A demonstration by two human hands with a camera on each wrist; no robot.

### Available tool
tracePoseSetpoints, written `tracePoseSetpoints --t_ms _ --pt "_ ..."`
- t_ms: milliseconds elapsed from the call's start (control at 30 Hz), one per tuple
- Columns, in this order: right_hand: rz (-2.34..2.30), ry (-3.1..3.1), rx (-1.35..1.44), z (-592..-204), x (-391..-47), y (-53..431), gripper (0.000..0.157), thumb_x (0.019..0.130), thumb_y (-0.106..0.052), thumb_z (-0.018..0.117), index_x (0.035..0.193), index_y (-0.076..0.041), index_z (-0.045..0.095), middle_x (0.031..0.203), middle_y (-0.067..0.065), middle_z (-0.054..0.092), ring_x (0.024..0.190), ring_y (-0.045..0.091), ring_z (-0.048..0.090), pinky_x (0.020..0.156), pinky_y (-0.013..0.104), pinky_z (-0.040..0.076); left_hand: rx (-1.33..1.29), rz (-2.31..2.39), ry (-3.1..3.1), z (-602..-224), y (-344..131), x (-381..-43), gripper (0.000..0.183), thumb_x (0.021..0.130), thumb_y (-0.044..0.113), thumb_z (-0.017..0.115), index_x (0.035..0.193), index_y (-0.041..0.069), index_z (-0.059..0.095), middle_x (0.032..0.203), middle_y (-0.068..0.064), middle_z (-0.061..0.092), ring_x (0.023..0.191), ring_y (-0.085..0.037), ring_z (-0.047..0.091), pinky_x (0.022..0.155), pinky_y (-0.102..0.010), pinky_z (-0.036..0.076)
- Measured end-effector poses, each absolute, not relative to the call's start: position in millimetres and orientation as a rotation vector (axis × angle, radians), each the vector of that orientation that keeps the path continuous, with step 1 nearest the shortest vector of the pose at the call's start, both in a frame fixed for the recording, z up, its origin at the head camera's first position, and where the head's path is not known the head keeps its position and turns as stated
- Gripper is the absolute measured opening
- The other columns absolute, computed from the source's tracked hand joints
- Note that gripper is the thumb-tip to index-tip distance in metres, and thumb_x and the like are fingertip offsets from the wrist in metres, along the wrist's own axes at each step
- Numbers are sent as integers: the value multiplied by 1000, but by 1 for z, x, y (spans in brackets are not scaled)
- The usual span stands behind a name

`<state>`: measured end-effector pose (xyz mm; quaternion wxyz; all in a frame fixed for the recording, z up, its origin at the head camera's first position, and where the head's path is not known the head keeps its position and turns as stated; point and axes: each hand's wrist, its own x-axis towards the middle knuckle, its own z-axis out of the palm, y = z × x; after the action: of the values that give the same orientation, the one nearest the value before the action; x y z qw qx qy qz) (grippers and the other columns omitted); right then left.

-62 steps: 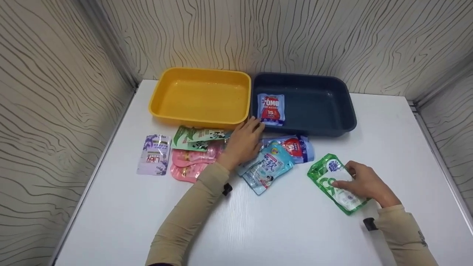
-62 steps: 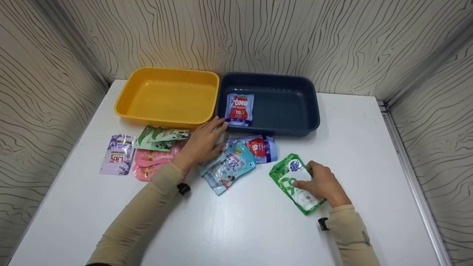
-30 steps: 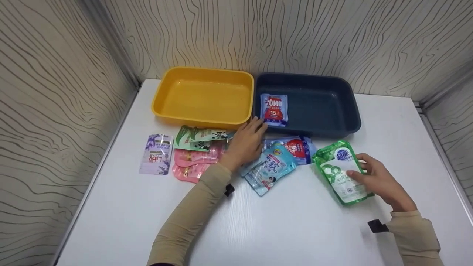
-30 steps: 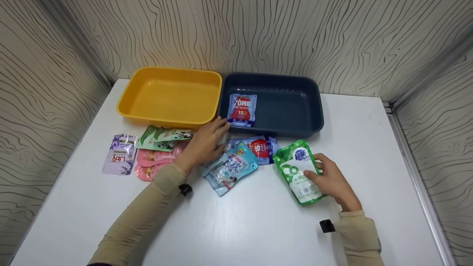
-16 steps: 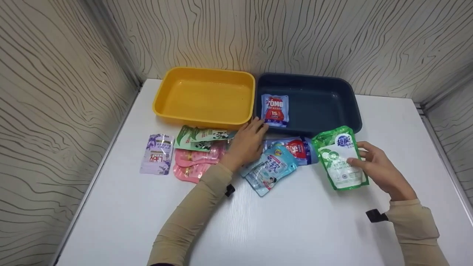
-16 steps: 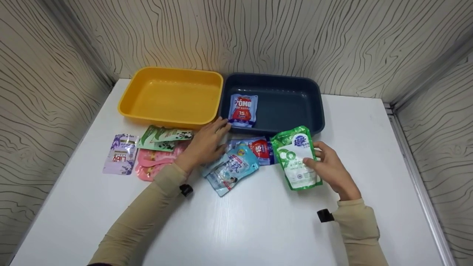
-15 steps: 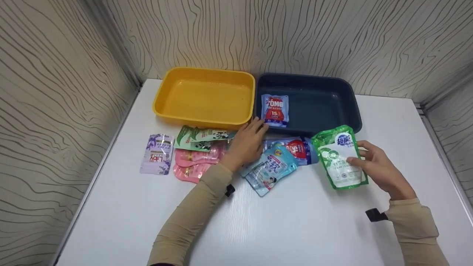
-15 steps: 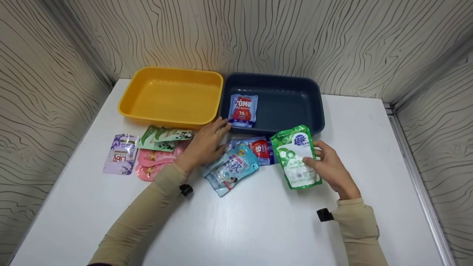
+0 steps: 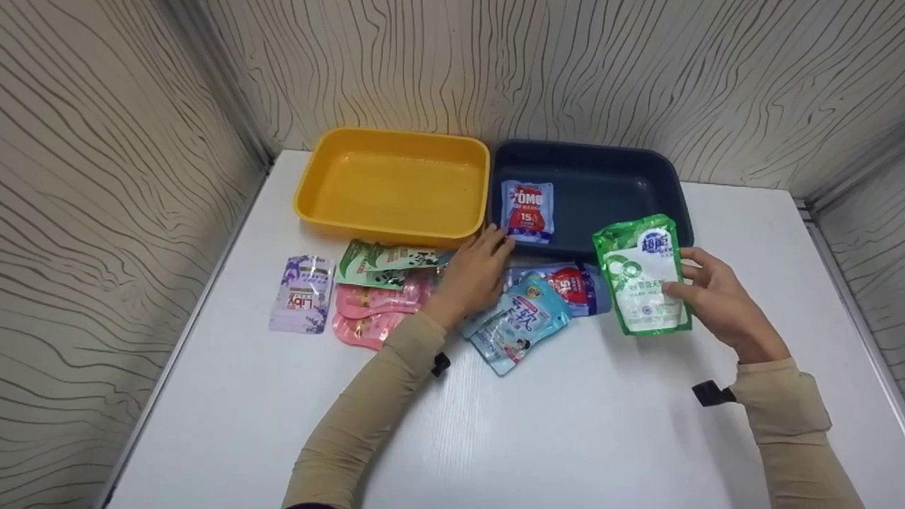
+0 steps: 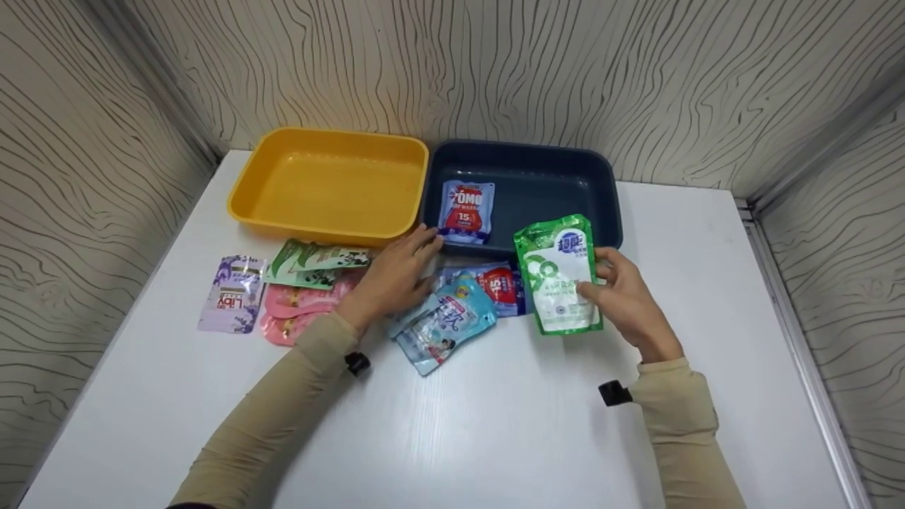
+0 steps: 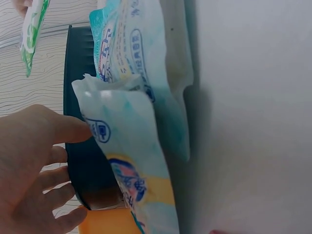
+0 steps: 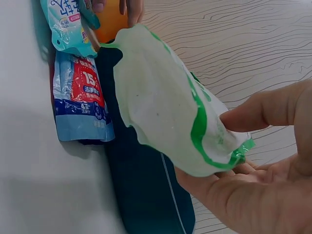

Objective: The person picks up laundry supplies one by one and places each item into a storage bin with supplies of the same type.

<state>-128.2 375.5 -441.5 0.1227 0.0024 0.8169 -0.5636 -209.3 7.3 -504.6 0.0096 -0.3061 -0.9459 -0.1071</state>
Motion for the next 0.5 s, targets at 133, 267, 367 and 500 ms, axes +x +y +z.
tracePoseSetpoints --t_ms 133,267,367,500 --pt "-1677 2387 24 -439 -133 373 57 107 -3 57 155 4 27 120 -12 66 104 4 73 87 23 63 -960 -335 -2958 -503 7 -209 63 107 25 60 165 10 40 173 -14 35 165 -31 23 133 -48 25" --pt "-1738 2366 41 -439 -138 369 57 107 -5 60 154 3 29 125 -9 63 106 4 73 89 22 63 -951 -330 -2961 -503 7 -209 63 108 26 60 165 11 40 173 -13 35 165 -30 23 133 -48 25" --pt "-1778 2363 38 -441 -142 366 56 107 -6 61 154 2 31 129 -5 60 108 3 72 91 21 62 -952 -341 -2967 -503 7 -209 62 108 25 59 165 11 40 173 -13 35 165 -30 23 133 -48 25" --pt "-1832 2345 49 -442 -148 363 57 107 -8 63 154 1 33 130 -4 60 109 4 71 91 20 61 -953 -353 -2973 -504 6 -209 62 108 25 58 166 11 39 174 -13 34 165 -29 22 133 -48 25"
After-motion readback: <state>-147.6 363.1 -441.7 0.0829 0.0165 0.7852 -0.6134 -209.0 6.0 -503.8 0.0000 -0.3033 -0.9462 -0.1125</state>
